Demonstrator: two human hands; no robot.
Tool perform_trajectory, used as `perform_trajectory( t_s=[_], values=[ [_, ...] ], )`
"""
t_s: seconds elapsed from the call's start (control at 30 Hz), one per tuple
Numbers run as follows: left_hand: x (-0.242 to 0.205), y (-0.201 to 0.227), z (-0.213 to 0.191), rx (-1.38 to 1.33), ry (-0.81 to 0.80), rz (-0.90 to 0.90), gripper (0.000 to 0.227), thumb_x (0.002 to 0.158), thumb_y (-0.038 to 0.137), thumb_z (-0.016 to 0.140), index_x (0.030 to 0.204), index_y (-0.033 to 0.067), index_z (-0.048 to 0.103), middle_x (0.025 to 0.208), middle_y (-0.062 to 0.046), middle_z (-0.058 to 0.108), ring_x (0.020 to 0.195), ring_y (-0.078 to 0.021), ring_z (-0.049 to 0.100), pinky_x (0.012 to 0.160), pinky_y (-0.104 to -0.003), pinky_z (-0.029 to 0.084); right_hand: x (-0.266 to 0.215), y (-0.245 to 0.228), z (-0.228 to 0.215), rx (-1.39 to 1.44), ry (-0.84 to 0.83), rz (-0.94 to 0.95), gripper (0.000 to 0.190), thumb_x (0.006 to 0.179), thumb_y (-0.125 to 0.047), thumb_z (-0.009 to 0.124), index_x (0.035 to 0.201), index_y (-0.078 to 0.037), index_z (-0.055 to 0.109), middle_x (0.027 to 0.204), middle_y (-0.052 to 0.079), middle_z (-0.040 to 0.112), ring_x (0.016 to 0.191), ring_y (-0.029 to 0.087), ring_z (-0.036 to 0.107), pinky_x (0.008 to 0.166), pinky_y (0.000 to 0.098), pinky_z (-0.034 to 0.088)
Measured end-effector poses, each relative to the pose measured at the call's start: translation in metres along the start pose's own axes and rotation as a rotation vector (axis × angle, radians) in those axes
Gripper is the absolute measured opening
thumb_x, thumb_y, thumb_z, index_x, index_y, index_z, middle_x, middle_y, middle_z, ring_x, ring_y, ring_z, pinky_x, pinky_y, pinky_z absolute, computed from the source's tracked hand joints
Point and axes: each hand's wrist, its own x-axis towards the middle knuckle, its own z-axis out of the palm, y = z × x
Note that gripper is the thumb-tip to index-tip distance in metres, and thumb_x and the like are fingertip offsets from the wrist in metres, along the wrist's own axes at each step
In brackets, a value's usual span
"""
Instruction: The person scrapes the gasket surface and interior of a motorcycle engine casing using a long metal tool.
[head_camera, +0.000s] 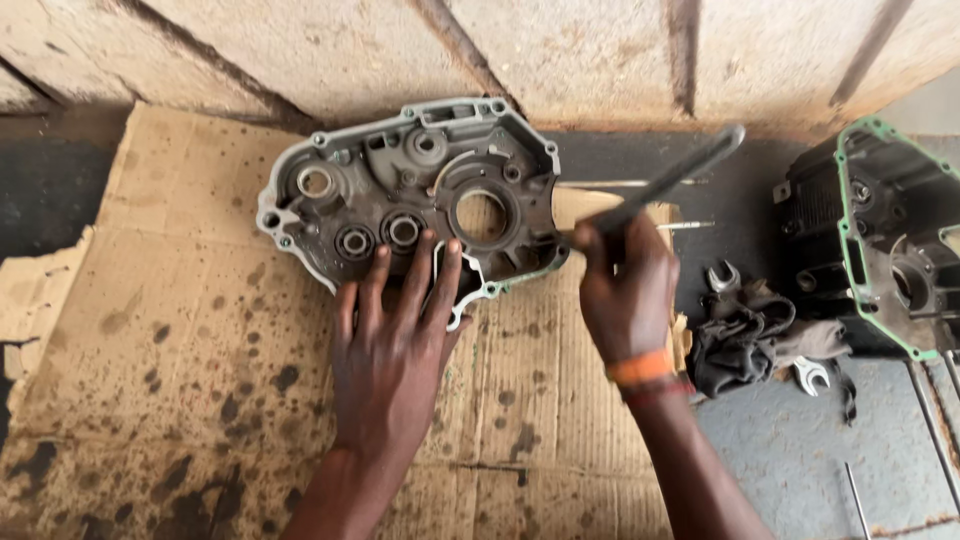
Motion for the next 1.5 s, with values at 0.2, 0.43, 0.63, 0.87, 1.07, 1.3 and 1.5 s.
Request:
perform_trajectory(
  t_s=[0.2, 0.43, 0.63, 0.87, 1.07, 1.3, 1.5],
  values=[
    [0.003, 0.002, -0.002, -0.005, 0.011, -0.015, 0.079, 0.084, 0.05, 0.072, 0.152, 0.0191, 0.046, 0.152, -0.007, 0.053, 0.133, -0.0405, 0.052, 0.107, -0.057, 0.041, 0.002, -0.001, 0.0, -0.055, -0.003, -0.04, 0.01, 0.098, -0.008, 0.074, 0.094, -0.001, 0.068, 0.084, 0.012, 0.074, 0.073, 0.02, 0.072, 0.065, 0.0343, 0.053],
    [0.005, 0.003, -0.006, -0.016, -0.011, -0.014, 0.08, 0.084, 0.047, 0.071, 0.154, 0.0186, 0.045, 0.154, -0.006, 0.051, 0.135, -0.0402, 0.051, 0.108, -0.057, 0.041, 0.004, -0.001, 0.0, -0.045, 0.005, 0.03, 0.009, 0.096, -0.008, 0.074, 0.095, -0.001, 0.068, 0.082, 0.013, 0.074, 0.074, 0.021, 0.074, 0.066, 0.0336, 0.054],
    [0.008, 0.001, -0.003, -0.014, 0.002, -0.004, 0.079, 0.085, 0.047, 0.073, 0.153, 0.018, 0.045, 0.154, -0.007, 0.049, 0.134, -0.0416, 0.05, 0.107, -0.059, 0.04, -0.003, -0.001, 0.002, 0.013, -0.027, -0.001, 0.007, 0.099, -0.008, 0.07, 0.095, -0.003, 0.067, 0.087, 0.01, 0.076, 0.08, 0.019, 0.077, 0.071, 0.0311, 0.058],
    [0.004, 0.002, -0.008, -0.003, -0.052, -0.01, 0.085, 0.081, 0.044, 0.074, 0.156, 0.0172, 0.044, 0.157, -0.007, 0.049, 0.137, -0.0401, 0.05, 0.108, -0.055, 0.042, -0.012, -0.009, 0.0, -0.028, 0.005, 0.031, 0.005, 0.096, -0.006, 0.07, 0.095, -0.002, 0.067, 0.084, 0.01, 0.075, 0.081, 0.018, 0.077, 0.07, 0.0323, 0.057],
    [0.003, 0.002, -0.005, -0.029, -0.005, -0.015, 0.08, 0.085, 0.045, 0.075, 0.153, 0.0175, 0.045, 0.155, -0.007, 0.05, 0.136, -0.0411, 0.05, 0.108, -0.058, 0.04, -0.012, -0.008, 0.001, -0.09, -0.006, 0.107, 0.006, 0.097, -0.008, 0.071, 0.094, -0.004, 0.069, 0.08, 0.01, 0.075, 0.068, 0.02, 0.072, 0.062, 0.0357, 0.053],
    [0.001, 0.003, -0.007, -0.034, -0.02, -0.015, 0.079, 0.085, 0.045, 0.073, 0.154, 0.0175, 0.045, 0.155, -0.008, 0.051, 0.135, -0.0411, 0.051, 0.107, -0.057, 0.041, -0.006, -0.002, 0.005, -0.075, 0.061, -0.027, 0.006, 0.099, -0.003, 0.07, 0.096, 0.0, 0.065, 0.086, 0.013, 0.073, 0.075, 0.021, 0.072, 0.067, 0.035, 0.054],
    [0.004, 0.002, -0.001, -0.026, 0.003, -0.014, 0.078, 0.084, 0.048, 0.072, 0.152, 0.0184, 0.044, 0.153, -0.008, 0.051, 0.133, -0.0418, 0.051, 0.106, -0.06, 0.04, -0.005, -0.003, 0.002, -0.076, 0.019, 0.025, 0.005, 0.098, -0.005, 0.07, 0.095, -0.002, 0.067, 0.082, 0.012, 0.075, 0.069, 0.024, 0.072, 0.062, 0.0349, 0.052]
  ],
)
